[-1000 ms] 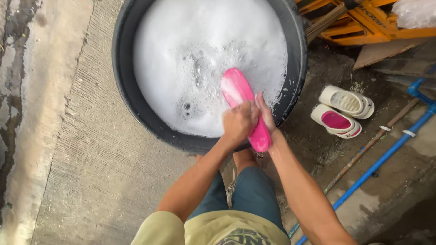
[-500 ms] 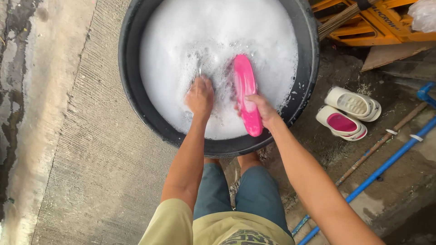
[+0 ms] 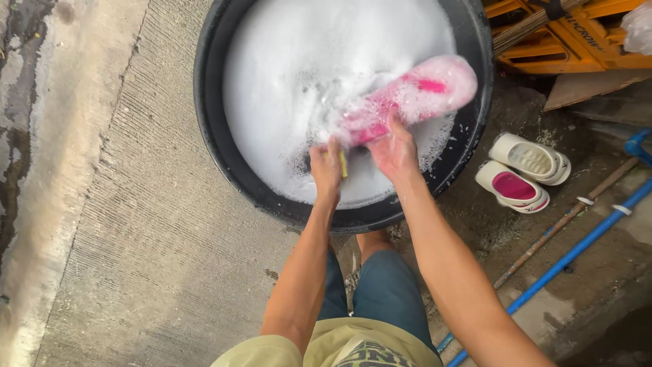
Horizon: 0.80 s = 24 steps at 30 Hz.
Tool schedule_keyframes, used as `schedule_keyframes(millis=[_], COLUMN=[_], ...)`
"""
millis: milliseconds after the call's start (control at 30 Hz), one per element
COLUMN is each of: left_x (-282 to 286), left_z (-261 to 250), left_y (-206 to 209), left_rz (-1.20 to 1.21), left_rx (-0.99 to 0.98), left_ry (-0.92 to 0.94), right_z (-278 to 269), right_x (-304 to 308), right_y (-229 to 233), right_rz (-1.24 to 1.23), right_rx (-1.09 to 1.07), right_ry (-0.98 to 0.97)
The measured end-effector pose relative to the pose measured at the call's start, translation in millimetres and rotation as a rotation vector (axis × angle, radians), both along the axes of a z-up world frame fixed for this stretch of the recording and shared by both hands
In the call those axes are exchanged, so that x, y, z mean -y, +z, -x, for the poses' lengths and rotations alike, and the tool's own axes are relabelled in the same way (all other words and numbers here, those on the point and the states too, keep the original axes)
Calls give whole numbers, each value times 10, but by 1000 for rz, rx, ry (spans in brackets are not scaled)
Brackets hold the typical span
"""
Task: The recorder is washing white sandals and pink flip-flops in a bucket of soapy water using a sponge.
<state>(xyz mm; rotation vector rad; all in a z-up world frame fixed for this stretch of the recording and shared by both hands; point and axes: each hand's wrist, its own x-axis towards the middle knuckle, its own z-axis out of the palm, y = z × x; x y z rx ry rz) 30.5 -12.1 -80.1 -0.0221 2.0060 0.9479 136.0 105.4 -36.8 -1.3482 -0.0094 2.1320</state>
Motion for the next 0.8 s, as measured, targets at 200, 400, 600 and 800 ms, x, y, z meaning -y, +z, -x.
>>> schedule_keyframes(millis=[200, 400, 600, 800], left_x=[-270, -264, -371, -211], left_z=[132, 507, 778, 778], left_y=[323, 261, 362, 369], left_rz=[-535, -472, -338, -132], left_rx=[849, 740, 210, -9], left_ry=[428, 171, -187, -73], right_z=[-266, -542, -486, 236], right_x=[305, 98, 31, 224], right_y=[439, 971, 545, 361], right_rz=[-198, -36, -81, -1138], right_rx=[-278, -443, -315, 717], right_ry=[71, 204, 721, 1165])
